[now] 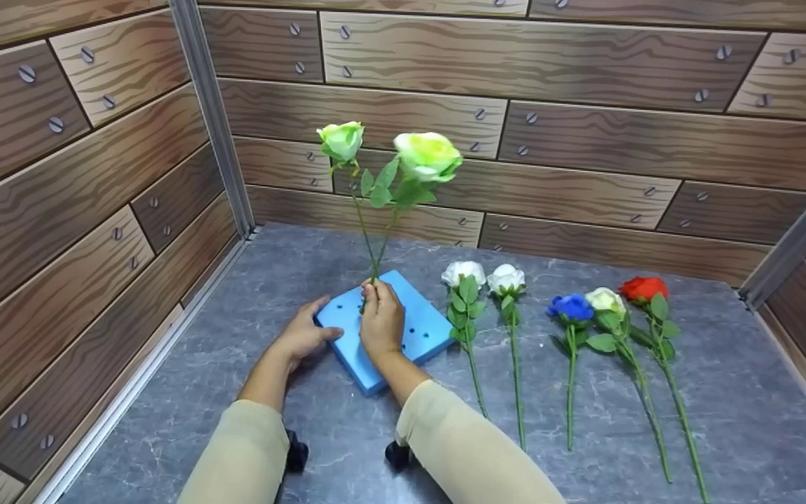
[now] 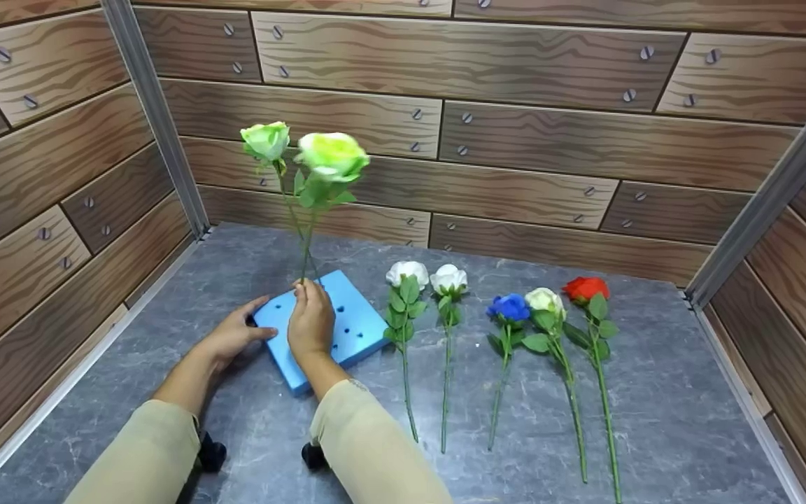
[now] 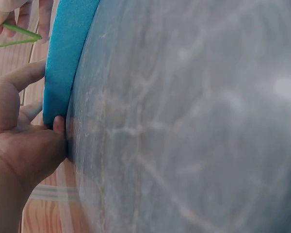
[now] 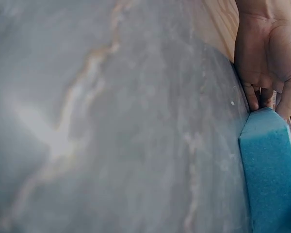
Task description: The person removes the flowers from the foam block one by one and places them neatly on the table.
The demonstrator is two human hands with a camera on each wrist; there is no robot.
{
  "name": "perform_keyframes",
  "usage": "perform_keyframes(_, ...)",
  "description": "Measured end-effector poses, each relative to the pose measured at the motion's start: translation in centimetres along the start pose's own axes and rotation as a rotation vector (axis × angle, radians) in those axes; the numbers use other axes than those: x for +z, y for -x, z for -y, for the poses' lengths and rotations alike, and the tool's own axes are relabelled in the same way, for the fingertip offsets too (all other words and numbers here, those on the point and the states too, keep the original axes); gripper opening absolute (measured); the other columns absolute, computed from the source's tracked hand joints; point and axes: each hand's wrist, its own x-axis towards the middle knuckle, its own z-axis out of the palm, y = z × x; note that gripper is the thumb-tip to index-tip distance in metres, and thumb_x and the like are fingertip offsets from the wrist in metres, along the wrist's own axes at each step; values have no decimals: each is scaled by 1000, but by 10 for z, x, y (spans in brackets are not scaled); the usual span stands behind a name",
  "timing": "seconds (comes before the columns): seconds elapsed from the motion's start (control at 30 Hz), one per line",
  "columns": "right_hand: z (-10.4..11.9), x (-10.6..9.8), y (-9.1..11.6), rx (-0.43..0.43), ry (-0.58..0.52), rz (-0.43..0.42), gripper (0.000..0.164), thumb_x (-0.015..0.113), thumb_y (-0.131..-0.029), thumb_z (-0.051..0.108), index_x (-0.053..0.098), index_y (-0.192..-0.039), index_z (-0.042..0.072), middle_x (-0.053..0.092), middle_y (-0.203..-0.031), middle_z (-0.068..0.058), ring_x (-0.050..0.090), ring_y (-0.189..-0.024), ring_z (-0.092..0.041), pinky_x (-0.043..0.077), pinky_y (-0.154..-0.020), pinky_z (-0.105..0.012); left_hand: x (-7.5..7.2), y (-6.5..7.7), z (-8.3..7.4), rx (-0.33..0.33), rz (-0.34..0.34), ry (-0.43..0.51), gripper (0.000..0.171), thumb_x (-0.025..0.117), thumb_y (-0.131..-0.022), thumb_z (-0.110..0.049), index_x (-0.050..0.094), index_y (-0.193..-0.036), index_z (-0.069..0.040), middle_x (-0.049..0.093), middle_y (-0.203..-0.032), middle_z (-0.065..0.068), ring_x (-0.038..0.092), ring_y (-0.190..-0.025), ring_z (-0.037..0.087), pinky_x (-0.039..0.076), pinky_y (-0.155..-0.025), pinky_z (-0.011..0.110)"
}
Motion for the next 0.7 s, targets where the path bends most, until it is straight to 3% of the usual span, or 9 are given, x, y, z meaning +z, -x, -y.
perform_keyframes(0.27,4,-7,-1,143,-171,64,25,53,-115,19,73,-115,5,75,-104,-16,76,-85,-35,65,-71,-33,1,0,0,-16,8,-3,91,81,-95,-13,32,-172,-13,19,-180,21,15,-169,44,16,-139,58)
perform_keyframes(0.47,7,-23,0,233,-296,90,27,51,-116,22,74,-119,8,73,-114,-29,74,-102,-47,68,-74,-35,2,1,2,-20,5,-7,89,80,-96,-15,33,-172,-15,19,-181,20,15,-169,43,17,-138,58)
perform_keyframes(0.7,4,-41,0,237,-254,114,26,52,-116,20,75,-119,8,73,-114,-28,74,-100,-44,68,-74,-42,-2,3,2,-3,34,-8,88,78,-99,-16,30,-173,-17,15,-181,20,11,-170,43,15,-139,59)
